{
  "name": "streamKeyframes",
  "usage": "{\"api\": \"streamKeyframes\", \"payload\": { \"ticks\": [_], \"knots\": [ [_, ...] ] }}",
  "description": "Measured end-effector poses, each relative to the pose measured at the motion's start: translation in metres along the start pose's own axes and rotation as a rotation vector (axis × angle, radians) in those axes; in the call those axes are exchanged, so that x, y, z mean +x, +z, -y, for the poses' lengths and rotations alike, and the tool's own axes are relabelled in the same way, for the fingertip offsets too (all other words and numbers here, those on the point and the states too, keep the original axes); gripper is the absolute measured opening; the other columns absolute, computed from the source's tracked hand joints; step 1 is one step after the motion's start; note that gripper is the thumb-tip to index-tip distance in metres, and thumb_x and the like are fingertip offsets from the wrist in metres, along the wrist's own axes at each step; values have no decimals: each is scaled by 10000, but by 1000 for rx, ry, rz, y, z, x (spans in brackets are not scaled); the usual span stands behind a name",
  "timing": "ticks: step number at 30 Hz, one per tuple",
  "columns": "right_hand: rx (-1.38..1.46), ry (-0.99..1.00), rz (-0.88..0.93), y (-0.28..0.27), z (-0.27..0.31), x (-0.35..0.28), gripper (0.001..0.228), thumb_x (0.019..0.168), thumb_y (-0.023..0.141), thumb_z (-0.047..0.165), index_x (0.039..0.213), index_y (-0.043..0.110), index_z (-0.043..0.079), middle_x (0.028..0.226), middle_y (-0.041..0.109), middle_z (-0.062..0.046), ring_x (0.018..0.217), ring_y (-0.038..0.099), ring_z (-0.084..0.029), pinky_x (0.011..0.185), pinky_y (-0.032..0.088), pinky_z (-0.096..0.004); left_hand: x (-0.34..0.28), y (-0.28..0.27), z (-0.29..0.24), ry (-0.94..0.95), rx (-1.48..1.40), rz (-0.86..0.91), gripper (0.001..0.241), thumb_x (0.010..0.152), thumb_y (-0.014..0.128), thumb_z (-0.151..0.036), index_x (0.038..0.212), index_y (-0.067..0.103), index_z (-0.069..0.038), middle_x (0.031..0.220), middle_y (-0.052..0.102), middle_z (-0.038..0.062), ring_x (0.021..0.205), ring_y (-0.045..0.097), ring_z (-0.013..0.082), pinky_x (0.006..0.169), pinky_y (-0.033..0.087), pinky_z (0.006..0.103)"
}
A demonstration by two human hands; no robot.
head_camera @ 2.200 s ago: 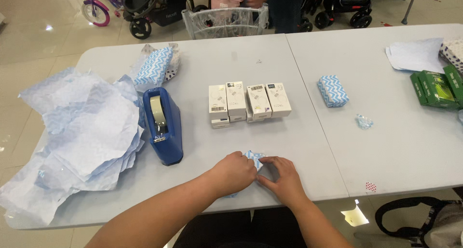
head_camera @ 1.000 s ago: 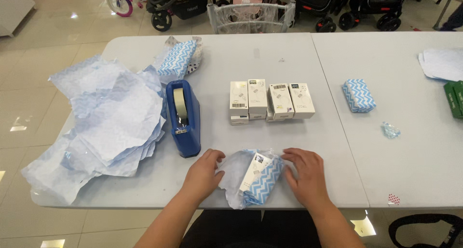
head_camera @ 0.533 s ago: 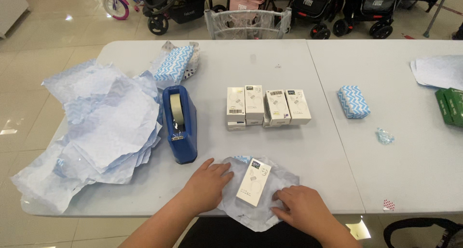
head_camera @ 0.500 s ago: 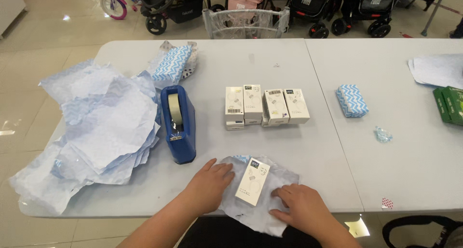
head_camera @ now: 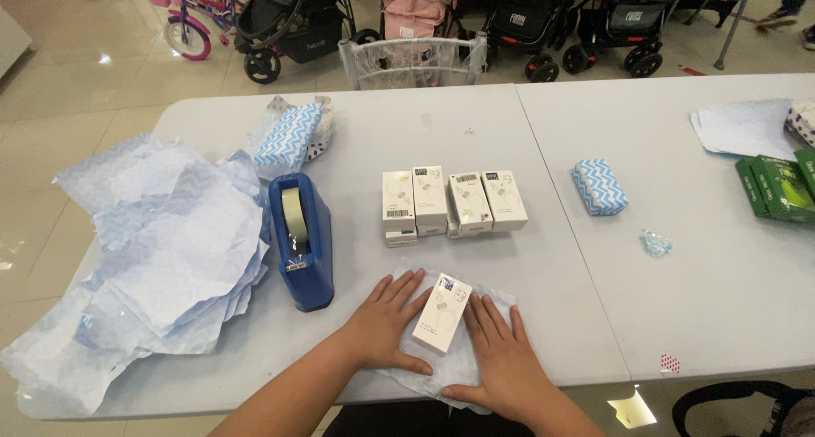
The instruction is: The person wraps small boxes in patterned paper, using tape from a dispenser to secure the edges and folds for each item.
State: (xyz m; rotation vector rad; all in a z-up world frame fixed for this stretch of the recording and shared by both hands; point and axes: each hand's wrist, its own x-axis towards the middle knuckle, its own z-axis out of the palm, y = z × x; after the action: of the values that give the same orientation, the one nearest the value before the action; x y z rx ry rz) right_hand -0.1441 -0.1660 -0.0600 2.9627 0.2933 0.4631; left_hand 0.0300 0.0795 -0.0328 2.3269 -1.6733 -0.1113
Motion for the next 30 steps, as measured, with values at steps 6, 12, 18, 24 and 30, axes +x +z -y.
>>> {"api": "streamKeyframes", "payload": {
  "ticks": [6,12,18,24,30],
  "knots": [
    [-489,79,-165,17,-4,21,2060,417,439,1576,1758,81,54,1856,68,-144,1736,43,-299,1397,21,-539,19,-8,-11,-73,23,107,1562,695,612,-1006,1741,42,4,1840,24,208,1687,31,381,1319,19,573],
    [-453,64,-143,18,-16,21,1965,452,511,1512,1765,107,107,1865,93,-106,1741,62,-280,1387,32,-569,20,-6,-4,-6,20,18,1516,727,547,-1013,1736,80,18,1831,86,222,1689,68,366,1330,-12,564],
    [-385,108,-165,19,-33,4,1777,538,502,1357,1739,132,100,1864,78,-138,1740,53,-264,1373,0,-636,11,-2,2,-95,32,47,1501,776,643,-1000,1726,102,29,1829,60,223,1689,16,355,1329,-25,549],
    [-199,157,-115,25,-37,-25,1628,617,707,1223,1692,278,77,1836,222,-129,1697,212,-242,1352,99,-602,-9,50,21,-210,713,-415,1747,651,602,-1358,1743,177,-63,1818,208,81,1695,171,215,1428,44,450],
    [-401,151,-194,26,-33,-37,1781,556,528,1325,1746,125,63,1866,106,-123,1708,133,-217,1366,65,-604,4,32,-16,-504,202,-77,1235,991,344,-972,1558,392,125,1663,406,261,1668,144,396,1342,-76,697]
  ]
}}
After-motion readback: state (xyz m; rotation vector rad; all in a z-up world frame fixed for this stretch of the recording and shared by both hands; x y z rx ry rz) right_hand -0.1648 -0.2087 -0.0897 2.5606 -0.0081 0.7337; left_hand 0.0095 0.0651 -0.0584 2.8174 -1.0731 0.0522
